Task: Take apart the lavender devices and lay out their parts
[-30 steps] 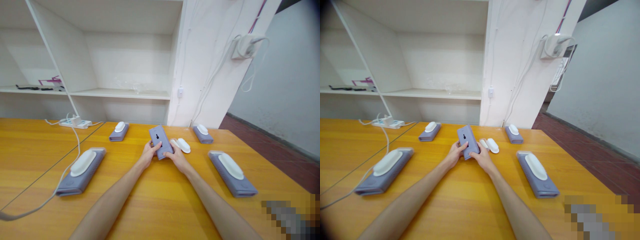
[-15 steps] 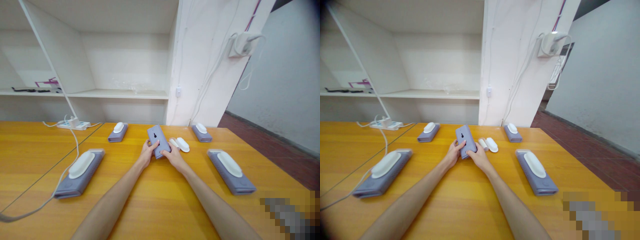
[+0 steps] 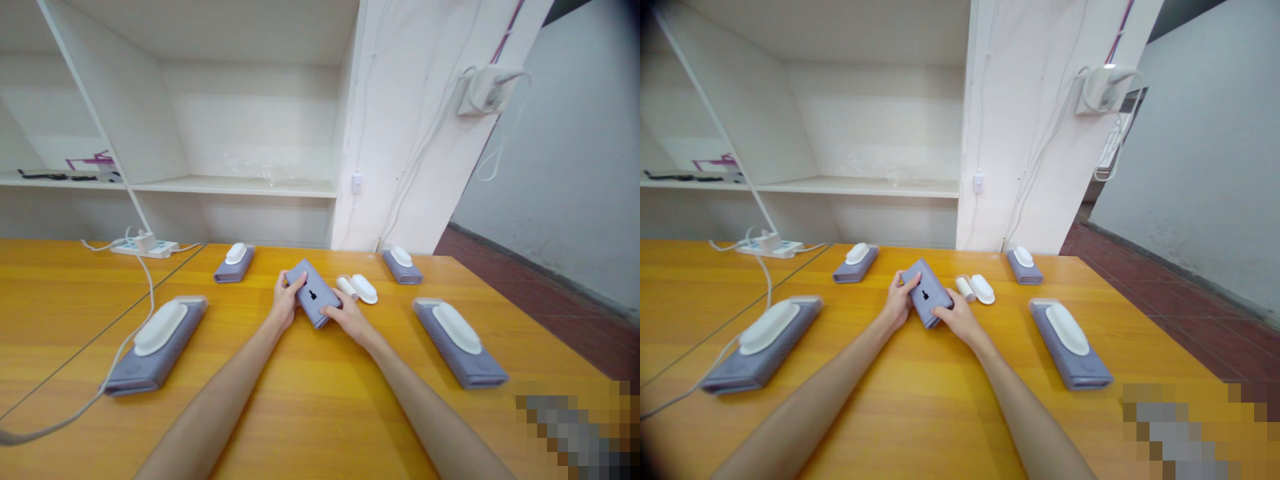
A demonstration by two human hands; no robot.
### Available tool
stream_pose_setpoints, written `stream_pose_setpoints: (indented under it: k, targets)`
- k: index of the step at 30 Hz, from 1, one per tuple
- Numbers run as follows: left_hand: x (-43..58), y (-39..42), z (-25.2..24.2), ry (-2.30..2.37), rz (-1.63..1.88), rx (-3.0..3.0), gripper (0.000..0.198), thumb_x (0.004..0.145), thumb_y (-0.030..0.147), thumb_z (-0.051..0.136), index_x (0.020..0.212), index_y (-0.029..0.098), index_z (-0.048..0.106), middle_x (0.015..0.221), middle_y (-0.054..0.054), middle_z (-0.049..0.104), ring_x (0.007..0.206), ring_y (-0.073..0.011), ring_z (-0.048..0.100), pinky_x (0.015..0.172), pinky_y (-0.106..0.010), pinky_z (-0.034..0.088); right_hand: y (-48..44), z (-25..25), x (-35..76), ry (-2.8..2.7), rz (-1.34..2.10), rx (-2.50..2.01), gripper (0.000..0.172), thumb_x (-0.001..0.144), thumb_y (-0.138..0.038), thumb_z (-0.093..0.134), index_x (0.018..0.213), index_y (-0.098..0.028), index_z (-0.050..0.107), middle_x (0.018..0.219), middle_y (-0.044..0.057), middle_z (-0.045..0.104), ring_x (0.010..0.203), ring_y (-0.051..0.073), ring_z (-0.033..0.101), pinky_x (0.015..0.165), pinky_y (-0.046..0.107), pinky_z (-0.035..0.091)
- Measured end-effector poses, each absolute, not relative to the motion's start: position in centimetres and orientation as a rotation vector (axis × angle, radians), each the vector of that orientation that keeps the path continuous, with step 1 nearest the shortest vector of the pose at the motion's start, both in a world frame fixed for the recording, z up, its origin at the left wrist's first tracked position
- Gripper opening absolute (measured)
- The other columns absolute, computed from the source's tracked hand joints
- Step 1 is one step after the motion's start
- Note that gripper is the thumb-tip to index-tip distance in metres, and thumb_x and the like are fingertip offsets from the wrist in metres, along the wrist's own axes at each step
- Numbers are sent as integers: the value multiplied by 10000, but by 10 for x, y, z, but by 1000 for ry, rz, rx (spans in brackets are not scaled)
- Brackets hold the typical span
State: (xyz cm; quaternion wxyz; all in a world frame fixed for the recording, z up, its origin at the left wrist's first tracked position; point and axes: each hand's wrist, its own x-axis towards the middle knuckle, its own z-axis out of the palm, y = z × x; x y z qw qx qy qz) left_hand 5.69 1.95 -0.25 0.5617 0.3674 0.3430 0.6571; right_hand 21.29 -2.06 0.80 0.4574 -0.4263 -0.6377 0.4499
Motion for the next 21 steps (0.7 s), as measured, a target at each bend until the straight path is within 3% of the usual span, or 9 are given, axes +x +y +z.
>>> stream_pose_setpoints:
  k: [21]
  targets:
    - [50, 24, -1, 745, 1477, 854, 454, 558, 427, 787, 836, 204, 505, 707, 46, 566, 577, -95, 557, 540, -211, 453, -21, 13, 200, -1446, 1163, -1196, 329, 596, -224, 619, 911, -136, 653, 804, 8, 661, 692, 162, 562, 604, 238, 432]
